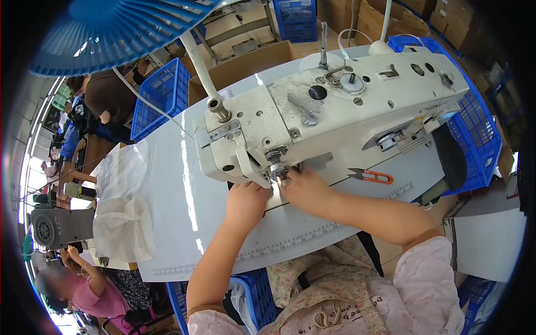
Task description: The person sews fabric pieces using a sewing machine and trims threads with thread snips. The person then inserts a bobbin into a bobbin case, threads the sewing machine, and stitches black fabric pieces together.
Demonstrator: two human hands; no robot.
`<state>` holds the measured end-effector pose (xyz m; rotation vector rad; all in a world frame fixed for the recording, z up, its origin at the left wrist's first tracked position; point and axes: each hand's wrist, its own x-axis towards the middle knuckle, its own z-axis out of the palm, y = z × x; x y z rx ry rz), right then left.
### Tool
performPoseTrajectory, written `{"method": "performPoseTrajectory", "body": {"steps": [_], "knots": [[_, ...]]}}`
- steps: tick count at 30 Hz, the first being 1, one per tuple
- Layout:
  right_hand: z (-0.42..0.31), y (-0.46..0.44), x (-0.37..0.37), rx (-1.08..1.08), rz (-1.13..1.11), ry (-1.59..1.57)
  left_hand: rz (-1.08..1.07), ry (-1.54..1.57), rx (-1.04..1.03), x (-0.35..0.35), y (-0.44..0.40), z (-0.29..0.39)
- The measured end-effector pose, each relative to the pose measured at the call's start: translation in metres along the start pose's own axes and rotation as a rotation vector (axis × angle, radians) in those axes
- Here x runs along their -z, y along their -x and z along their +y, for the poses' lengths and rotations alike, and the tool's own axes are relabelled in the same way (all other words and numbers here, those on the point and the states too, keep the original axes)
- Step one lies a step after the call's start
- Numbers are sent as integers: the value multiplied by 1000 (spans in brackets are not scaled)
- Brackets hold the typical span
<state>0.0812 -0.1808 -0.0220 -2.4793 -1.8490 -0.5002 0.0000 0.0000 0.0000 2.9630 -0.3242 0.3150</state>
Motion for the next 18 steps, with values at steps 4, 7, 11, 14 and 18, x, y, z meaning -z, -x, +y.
{"method": "performPoseTrajectory", "body": {"steps": [4,7,11,14,18], "knots": [[-8,-3,0,-42,49,49,-50,-78,-6,8,-2,2],[-12,-1,0,-66,66,45,-113,-135,19,10,-2,6],[-9,-1,10,-45,-106,-101,28,-62,-24,5,-3,5],[-7,6,14,-140,-129,-246,-23,-52,-47,-2,-4,2],[20,22,27,-110,143,61,-89,-149,-47,-1,-7,3]]}}
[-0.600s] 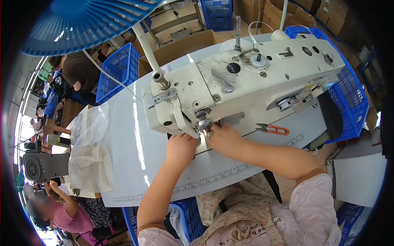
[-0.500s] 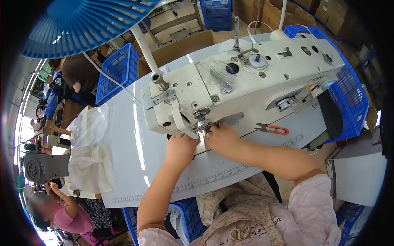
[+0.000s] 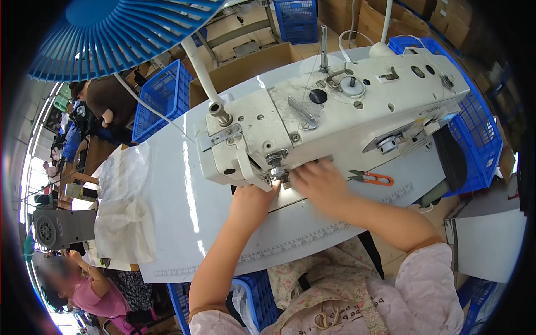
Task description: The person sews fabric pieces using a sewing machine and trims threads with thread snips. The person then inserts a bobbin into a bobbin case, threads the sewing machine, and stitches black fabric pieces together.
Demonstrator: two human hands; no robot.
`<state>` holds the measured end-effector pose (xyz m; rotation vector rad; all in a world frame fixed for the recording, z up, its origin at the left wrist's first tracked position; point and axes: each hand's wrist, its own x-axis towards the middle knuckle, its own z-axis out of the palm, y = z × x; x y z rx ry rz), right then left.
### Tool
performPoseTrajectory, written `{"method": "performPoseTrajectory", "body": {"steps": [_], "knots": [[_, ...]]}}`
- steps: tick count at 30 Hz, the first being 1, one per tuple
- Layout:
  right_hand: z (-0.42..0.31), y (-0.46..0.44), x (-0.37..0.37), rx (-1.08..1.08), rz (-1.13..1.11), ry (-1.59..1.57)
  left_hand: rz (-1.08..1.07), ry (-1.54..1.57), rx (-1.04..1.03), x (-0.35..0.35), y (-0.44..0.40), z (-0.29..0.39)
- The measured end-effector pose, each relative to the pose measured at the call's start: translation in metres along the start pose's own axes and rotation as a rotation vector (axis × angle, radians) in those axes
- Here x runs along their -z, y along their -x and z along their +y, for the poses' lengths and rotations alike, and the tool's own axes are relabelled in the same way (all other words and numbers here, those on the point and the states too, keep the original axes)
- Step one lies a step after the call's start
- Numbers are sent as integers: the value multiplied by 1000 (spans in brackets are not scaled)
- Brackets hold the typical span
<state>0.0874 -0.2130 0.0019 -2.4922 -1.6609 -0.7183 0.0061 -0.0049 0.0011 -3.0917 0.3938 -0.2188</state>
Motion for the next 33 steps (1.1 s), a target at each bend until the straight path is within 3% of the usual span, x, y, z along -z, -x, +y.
{"method": "performPoseTrajectory", "body": {"steps": [2,6,9,11,14,18,20,26,33], "knots": [[18,2,8,-110,119,-64,42,-52,-22,-3,-1,1],[37,7,-25,-33,215,-89,104,-25,-34,-9,-1,0],[45,-3,-33,69,144,-101,190,-12,-52,-4,-3,2],[51,-11,-30,335,100,-90,170,-25,-43,-7,-2,2],[52,-23,-19,463,15,-79,174,-22,-8,0,-1,7],[50,-34,-12,471,-137,-131,109,-100,11,-6,10,9],[47,-34,-12,372,-242,-363,234,31,108,-14,15,9],[38,-29,-7,264,-322,-326,296,154,141,-18,17,4],[29,-26,-21,353,-170,-248,269,193,117,-15,16,0]]}}
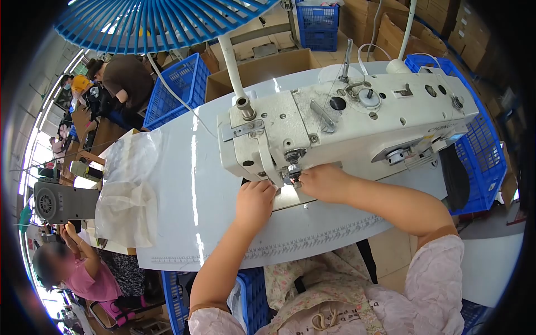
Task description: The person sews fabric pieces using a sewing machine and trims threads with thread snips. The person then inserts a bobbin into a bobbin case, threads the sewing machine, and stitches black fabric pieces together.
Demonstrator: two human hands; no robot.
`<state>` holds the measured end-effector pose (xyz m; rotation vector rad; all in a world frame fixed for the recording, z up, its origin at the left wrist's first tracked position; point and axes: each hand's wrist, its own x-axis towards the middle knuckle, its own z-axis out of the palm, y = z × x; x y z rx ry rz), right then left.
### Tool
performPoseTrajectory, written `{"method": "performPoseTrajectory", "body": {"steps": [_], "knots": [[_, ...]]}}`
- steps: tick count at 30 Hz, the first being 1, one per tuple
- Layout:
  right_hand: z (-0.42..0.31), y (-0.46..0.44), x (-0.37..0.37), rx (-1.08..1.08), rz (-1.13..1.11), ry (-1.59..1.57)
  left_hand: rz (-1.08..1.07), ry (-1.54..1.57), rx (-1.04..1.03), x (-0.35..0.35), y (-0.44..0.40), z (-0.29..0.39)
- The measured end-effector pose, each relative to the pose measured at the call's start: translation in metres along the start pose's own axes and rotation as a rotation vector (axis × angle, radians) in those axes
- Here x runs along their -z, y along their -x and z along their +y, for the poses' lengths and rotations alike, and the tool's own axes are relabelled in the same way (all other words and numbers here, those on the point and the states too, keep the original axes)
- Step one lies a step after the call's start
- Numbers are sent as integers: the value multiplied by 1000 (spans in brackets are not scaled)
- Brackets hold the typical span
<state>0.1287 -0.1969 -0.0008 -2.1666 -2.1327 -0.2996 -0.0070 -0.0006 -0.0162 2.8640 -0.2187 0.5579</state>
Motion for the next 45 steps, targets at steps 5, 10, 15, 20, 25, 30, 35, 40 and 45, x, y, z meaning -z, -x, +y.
{"method": "performPoseTrajectory", "body": {"steps": [5,10,15,20,25,30,35,40,45], "knots": [[-4,-2,-10,-36,87,26,4,-35,-35,-1,-3,1],[-10,-6,-22,-68,68,91,6,-80,-60,-5,-4,-2],[-35,-12,-2,-113,-30,340,-40,-137,-87,-6,-4,-2],[-42,-16,-13,-161,-7,274,13,-158,-149,-8,-4,-3],[-49,-21,-14,-299,26,79,-28,-177,-137,-4,-6,-2],[-64,-32,-43,-891,177,-553,-16,-174,-151,-9,-3,-5],[-62,-37,-25,-808,41,-930,-1,-203,-195,-6,1,-5],[-69,-37,-25,-407,32,-7,-101,-221,-147,-5,1,-6],[-73,-42,-13,-325,-19,259,-247,-228,-83,-4,-3,-8]]}}
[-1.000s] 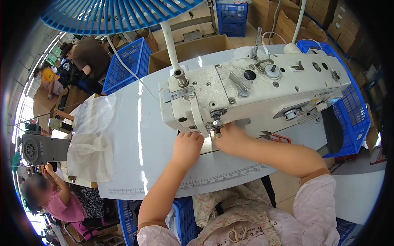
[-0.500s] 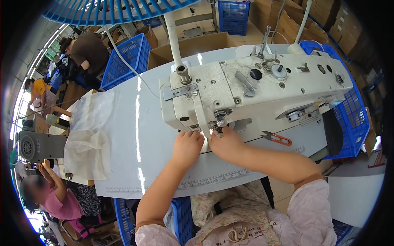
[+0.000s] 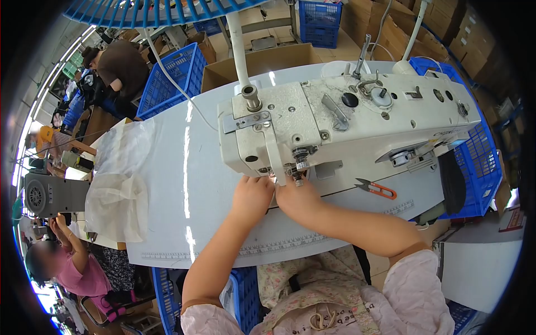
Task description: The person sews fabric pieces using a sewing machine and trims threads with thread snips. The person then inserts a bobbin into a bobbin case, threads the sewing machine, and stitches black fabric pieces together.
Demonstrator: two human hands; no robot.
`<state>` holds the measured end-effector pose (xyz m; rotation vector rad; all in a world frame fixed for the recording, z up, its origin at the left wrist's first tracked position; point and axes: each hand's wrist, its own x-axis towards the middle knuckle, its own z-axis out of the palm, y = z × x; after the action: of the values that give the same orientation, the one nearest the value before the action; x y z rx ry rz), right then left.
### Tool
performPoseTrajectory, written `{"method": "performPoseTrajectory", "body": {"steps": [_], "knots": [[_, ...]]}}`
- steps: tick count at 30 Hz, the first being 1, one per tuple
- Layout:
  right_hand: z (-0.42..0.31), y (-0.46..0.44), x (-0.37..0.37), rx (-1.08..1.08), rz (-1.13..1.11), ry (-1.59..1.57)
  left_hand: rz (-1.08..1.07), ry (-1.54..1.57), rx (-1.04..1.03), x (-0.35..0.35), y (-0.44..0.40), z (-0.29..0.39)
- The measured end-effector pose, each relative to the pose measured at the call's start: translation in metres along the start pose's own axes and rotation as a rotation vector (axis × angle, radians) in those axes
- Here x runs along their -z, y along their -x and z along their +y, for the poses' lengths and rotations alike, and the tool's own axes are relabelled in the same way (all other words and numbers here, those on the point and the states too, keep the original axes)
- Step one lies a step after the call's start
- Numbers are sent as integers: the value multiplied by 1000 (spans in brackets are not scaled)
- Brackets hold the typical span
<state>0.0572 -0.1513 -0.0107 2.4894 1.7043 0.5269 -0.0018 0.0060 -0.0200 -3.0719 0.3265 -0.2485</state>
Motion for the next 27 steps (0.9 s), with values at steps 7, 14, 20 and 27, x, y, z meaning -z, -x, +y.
{"method": "performPoseTrajectory", "body": {"steps": [7,14,20,27], "knots": [[-1,3,0,0,23,-50,69,-32,9,-4,-4,-4],[0,4,4,8,-47,-106,-10,-83,56,2,-7,1],[4,9,7,-12,-87,-38,53,169,133,14,-14,-7],[29,24,9,-32,-33,-75,156,219,-33,19,-24,-38]]}}
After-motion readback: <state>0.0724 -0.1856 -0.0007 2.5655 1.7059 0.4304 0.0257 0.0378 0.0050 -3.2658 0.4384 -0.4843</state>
